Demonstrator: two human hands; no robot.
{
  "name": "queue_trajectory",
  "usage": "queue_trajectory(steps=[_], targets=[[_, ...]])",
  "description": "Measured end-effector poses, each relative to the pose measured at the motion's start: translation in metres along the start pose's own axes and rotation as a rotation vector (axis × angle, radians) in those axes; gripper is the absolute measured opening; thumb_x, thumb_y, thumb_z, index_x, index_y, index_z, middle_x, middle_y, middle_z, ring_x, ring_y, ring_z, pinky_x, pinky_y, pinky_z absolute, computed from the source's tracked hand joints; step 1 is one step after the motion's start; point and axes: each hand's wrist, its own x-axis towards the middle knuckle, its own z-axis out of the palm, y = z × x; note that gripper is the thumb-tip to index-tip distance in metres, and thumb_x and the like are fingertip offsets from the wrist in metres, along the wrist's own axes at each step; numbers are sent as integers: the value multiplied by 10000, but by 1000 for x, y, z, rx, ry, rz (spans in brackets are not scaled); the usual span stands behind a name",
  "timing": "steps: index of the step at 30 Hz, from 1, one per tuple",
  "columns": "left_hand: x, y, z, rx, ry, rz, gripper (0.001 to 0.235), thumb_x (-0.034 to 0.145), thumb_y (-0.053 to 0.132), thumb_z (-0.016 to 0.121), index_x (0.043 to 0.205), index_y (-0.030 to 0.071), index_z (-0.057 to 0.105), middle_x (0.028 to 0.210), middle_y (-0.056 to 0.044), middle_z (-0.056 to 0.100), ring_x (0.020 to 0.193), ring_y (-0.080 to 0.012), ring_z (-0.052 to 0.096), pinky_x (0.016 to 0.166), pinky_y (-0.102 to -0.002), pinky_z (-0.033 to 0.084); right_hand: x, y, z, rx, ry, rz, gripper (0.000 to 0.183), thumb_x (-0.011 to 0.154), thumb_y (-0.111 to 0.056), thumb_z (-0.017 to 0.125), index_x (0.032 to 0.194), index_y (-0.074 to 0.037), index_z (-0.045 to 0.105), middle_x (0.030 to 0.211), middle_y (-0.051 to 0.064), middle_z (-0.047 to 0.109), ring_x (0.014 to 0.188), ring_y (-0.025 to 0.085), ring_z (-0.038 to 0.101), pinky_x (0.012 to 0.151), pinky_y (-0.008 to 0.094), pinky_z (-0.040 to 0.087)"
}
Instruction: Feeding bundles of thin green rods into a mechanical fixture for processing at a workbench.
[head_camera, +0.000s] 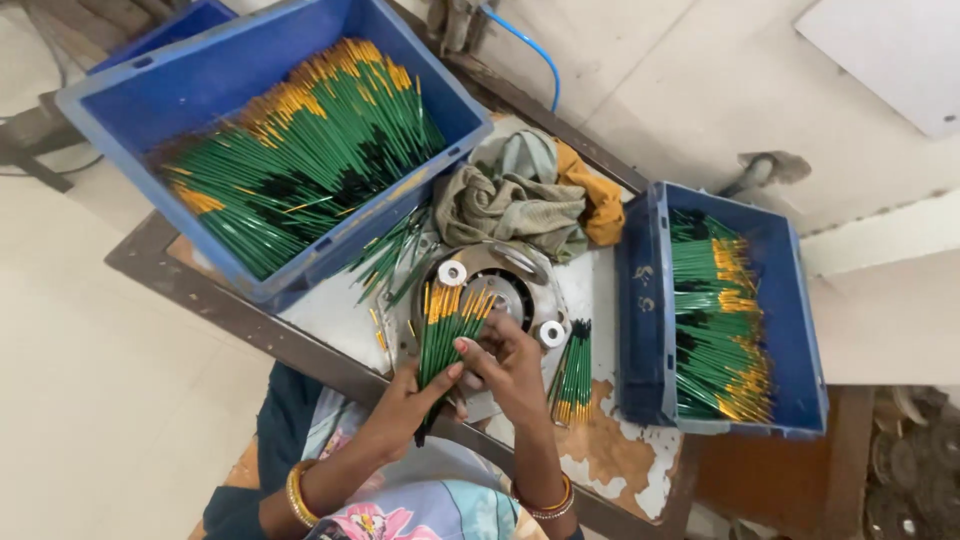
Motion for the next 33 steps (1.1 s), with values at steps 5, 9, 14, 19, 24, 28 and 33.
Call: queue_trajectory(steps=[5, 9, 14, 19, 24, 28, 33], targets=[[-12, 7, 20, -47, 35, -30, 325, 966, 259, 648, 1202, 36, 655, 944, -71, 762, 652, -157, 707, 551, -311, 595, -17, -2, -11, 8, 22, 38, 181, 967, -81, 736, 1079, 32, 651, 901, 32, 691, 784, 69, 602, 646, 243, 475], [-10, 7, 23, -76, 22, 7, 336, 980, 241, 656, 1240, 28, 654, 898, -70, 717, 658, -174, 716, 526, -322, 588, -17, -26, -2, 61, 20, 80, 227, 920, -113, 694, 1132, -36, 662, 919, 12, 721, 784, 57, 640, 657, 224, 524], [-11, 28, 33, -83, 43, 18, 345, 964, 220, 633, 1248, 25, 658, 1020, -46, 747, 774, -146, 748, 627, -332, 640, -24, -6, -10, 10, 53, 82, 214, 1003, -204, 651, 1079, -4, 651, 921, 30, 728, 800, 80, 673, 649, 255, 559], [-7, 16, 16, -1, 38, 110, 337, 1009, 226, 652, 1235, -22, 688, 1020, -61, 714, 861, -106, 737, 776, -327, 690, -16, 1, -34, 276, 287, -185, 271, 1083, -342, 569, 1125, -74, 576, 781, 20, 659, 637, 115, 631, 574, 296, 571], [-23, -21, -11, 77, -104, -142, 434, 1086, 303, 680, 1100, -127, 624, 668, -65, 455, 457, -83, 414, 414, -252, 333, -24, 2, -30, 225, 330, -69, 222, 1013, -201, 677, 1118, -5, 686, 725, -48, 547, 559, 22, 388, 481, 205, 273], [-35, 50, 33, -16, -125, -277, 427, 937, 296, 690, 1282, 44, 678, 757, 33, 606, 411, -5, 375, 365, -208, 271, -29, 10, -39, 363, 238, -81, 157, 1015, -125, 728, 1059, 23, 703, 735, -15, 591, 588, 48, 438, 529, 210, 316], [-41, 52, 35, -5, -165, -341, 422, 952, 287, 685, 1302, 51, 676, 717, 20, 605, 435, -5, 396, 375, -192, 270, -32, 8, -47, 609, 74, -39, 144, 958, -107, 737, 1012, -29, 628, 875, 144, 737, 535, 39, 436, 486, 191, 307]])
